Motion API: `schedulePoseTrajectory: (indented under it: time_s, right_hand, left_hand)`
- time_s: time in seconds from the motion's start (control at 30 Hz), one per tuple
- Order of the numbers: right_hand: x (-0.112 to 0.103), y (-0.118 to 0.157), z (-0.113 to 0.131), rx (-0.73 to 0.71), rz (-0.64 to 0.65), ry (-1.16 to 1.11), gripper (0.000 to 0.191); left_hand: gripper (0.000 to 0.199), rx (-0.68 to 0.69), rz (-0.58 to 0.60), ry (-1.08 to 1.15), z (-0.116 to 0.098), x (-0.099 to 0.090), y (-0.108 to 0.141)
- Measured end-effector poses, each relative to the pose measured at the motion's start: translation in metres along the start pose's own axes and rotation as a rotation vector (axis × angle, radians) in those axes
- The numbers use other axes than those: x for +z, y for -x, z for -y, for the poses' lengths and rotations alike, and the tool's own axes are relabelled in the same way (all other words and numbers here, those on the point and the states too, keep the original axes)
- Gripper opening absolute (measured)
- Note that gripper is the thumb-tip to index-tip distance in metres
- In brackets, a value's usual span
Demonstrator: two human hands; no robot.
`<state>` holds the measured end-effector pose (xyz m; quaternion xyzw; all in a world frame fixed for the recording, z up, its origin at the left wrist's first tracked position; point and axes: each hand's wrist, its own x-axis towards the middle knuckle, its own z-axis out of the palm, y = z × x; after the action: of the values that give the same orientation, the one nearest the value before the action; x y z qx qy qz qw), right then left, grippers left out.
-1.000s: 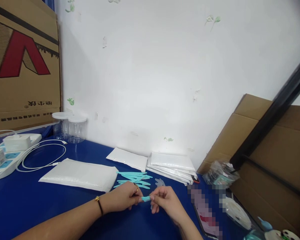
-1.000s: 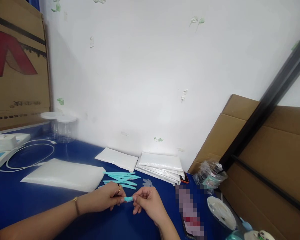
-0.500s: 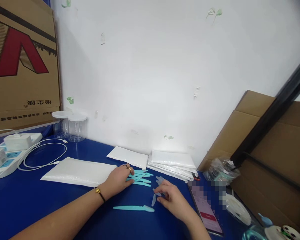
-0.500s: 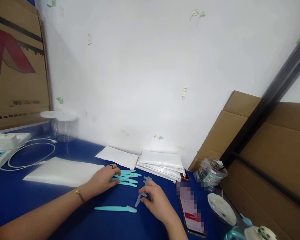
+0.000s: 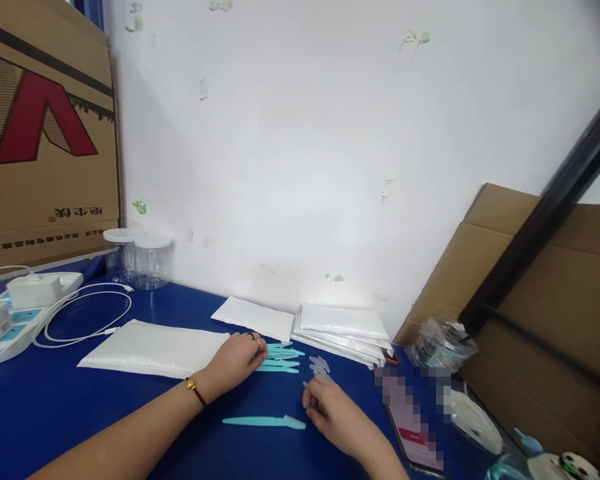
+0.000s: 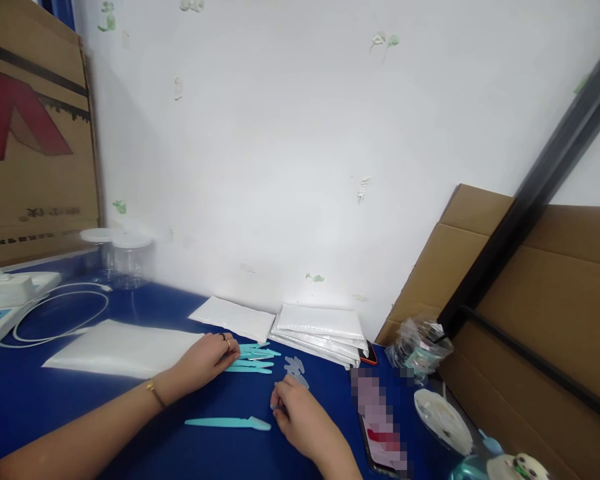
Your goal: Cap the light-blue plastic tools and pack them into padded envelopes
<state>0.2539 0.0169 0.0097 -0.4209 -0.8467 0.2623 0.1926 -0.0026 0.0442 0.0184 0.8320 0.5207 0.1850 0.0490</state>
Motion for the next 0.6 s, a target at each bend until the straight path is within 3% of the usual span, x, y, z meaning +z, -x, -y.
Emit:
schedulePoseTrajectory:
  time_s: [0.1,0.2,0.27,0.4,0.6]
  right_hand:
    - [-0.003,-0.007,-0.010,0.052,-0.150,-0.280,0.001]
    - [-0.007,-0.013,-0.017,0.122,-0.354,-0.649,0.024]
    - [-0.009,-0.015,-0.018,0.142,-0.433,-0.753,0.033]
    - [-0.011,-0.015,-0.016,0.163,-0.459,-0.769,0.035]
    - [-0.006,-0.015,-0.015,0.117,-0.428,-0.802,0.030]
  left_hand:
    - [0.027,0.035,0.000,0.116,-0.003,0.001,0.001]
    - [0.031,0.049,0.018,0.214,-0.008,0.002,0.003]
    - [0.033,0.030,0.049,0.305,-0.010,0.002,0.005]
    - [0.033,-0.022,0.145,0.495,-0.013,0.001,0.007]
    - [0.035,-0.023,0.119,0.481,-0.013,0.000,0.006]
